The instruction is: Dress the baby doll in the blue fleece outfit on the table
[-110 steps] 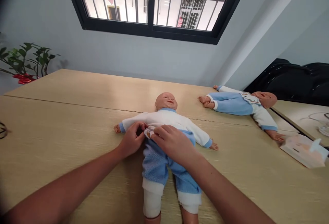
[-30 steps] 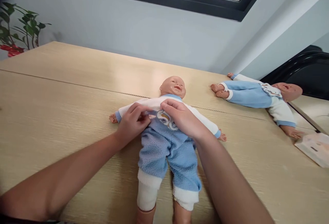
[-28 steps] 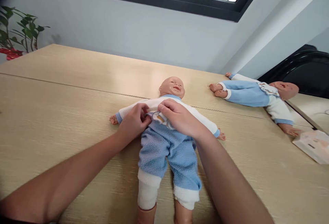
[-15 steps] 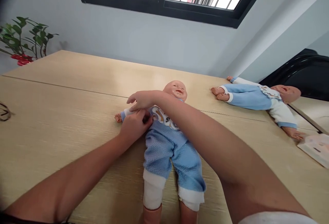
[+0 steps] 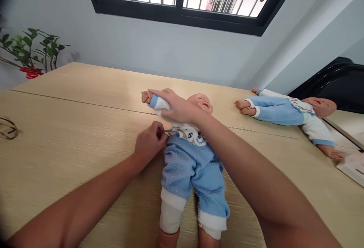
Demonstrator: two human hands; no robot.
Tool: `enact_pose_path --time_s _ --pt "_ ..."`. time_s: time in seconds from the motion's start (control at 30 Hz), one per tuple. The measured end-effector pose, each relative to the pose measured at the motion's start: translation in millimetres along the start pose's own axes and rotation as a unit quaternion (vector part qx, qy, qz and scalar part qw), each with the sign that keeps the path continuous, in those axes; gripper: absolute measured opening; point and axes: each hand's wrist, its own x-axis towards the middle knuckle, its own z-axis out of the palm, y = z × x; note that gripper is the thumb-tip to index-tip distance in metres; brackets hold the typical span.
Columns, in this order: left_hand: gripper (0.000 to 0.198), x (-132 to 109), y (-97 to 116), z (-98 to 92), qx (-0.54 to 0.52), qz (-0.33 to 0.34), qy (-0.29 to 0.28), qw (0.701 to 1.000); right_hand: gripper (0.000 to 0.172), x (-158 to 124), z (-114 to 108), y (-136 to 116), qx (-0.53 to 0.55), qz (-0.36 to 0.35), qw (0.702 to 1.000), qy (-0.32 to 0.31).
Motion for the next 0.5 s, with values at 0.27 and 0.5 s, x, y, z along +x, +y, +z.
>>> enact_pose_path --time_s 0.27,0.5 --pt "0.015 -1.8 3.1 -3.5 -0.047 0.116 0.042 0.991 0.068 -85.4 -6.3 -9.9 -0.035 0.019 0.988 0.148" --pt "0.018 -2.9 4.4 1.2 -0.045 0.138 0.015 0.989 0.064 -93.9 -3.0 -18.3 -0.063 0.003 0.986 0.158"
